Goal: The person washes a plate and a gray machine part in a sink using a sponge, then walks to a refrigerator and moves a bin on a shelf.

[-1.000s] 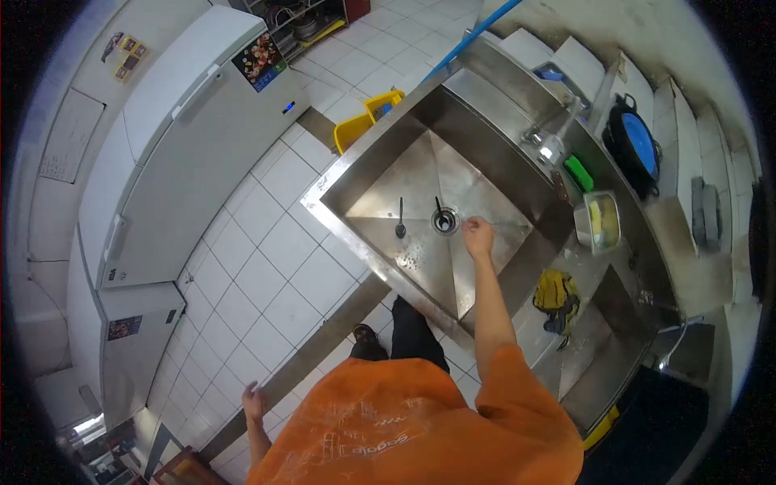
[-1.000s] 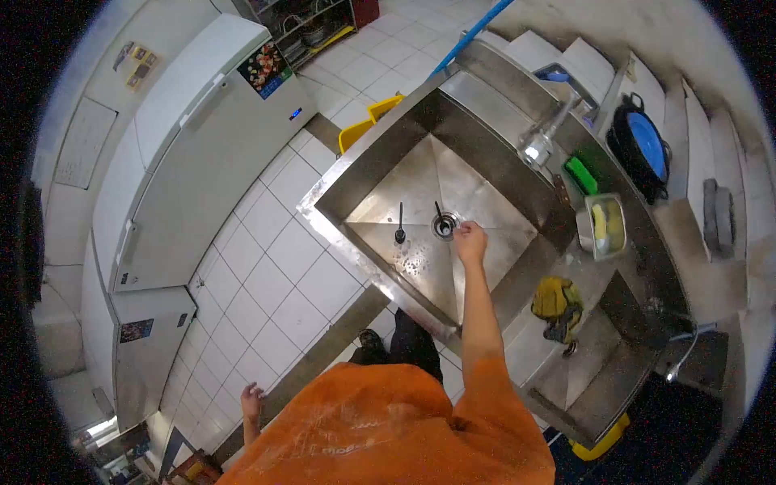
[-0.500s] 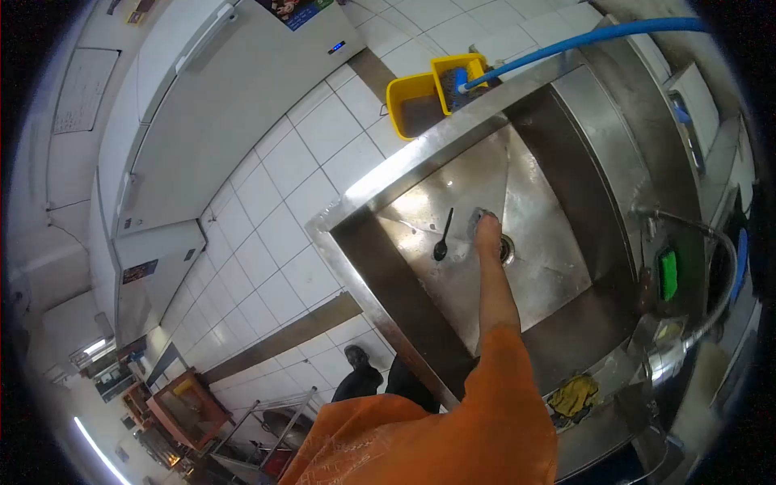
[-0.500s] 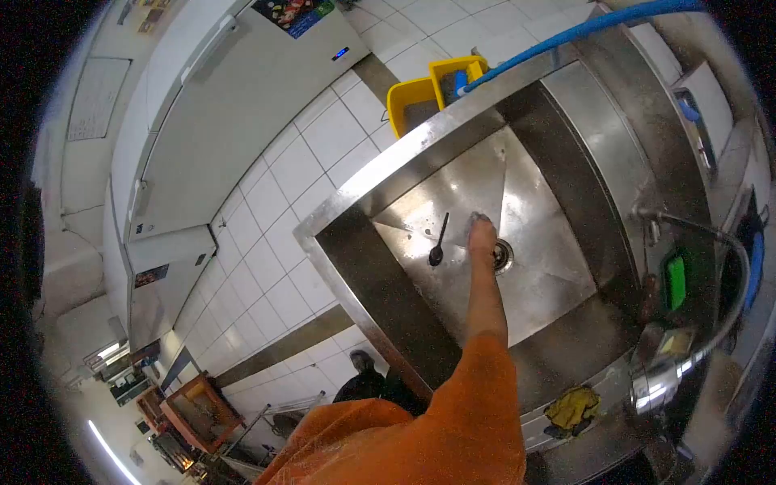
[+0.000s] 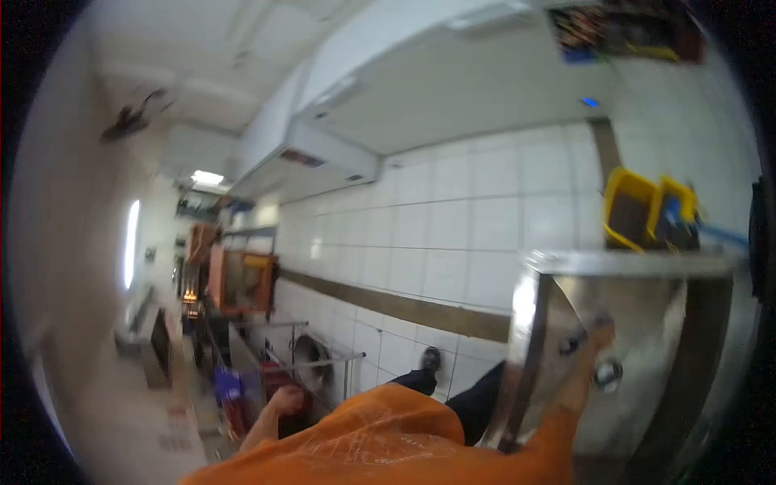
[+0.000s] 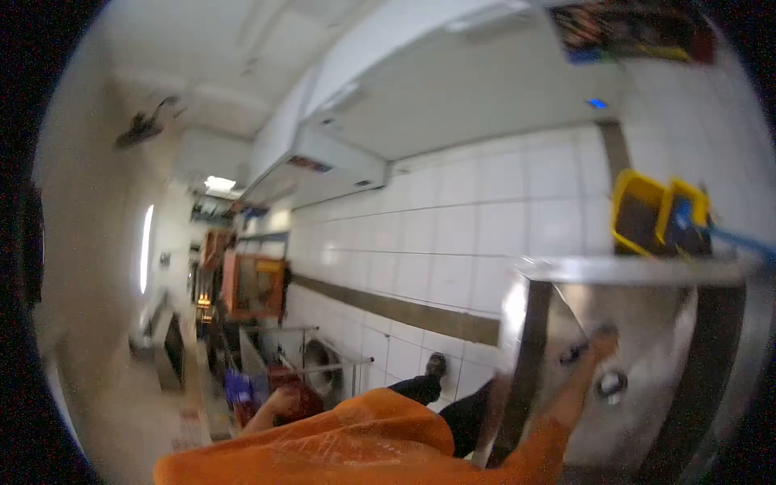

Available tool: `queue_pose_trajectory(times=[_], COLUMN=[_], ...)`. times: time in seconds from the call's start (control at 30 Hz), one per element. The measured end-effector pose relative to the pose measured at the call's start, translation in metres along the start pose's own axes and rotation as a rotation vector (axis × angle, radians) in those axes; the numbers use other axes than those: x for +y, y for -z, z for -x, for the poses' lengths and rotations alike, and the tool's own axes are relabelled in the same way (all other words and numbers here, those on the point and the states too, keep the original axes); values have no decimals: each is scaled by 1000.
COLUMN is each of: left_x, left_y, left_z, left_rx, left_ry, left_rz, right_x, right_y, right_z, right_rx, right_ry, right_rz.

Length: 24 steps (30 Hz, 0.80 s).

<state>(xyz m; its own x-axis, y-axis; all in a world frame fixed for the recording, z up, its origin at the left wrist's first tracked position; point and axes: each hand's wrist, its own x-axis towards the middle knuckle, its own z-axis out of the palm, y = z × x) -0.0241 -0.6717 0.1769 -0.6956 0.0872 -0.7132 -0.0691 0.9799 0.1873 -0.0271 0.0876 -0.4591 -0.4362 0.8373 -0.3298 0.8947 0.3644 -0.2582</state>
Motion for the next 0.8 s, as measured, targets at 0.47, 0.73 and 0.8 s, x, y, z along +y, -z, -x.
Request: queue_pose_trajectory(times=[0.47,0.73,0.8], left_x=[-73,-40,-10], left_y=[-4,106,124], left_z=[-193,-407,-428], left_rx=[-129,-324,-255], left_ry=[305,-206,-248], left_rz=[148,98,198], right_x=[-44,-104,-88], right_y=[289,382,377], right_z=[170,394,438], right_rx=[313,819,990], right_ry=[-2,-451,-444], right_rz=[-203,-813,-1061])
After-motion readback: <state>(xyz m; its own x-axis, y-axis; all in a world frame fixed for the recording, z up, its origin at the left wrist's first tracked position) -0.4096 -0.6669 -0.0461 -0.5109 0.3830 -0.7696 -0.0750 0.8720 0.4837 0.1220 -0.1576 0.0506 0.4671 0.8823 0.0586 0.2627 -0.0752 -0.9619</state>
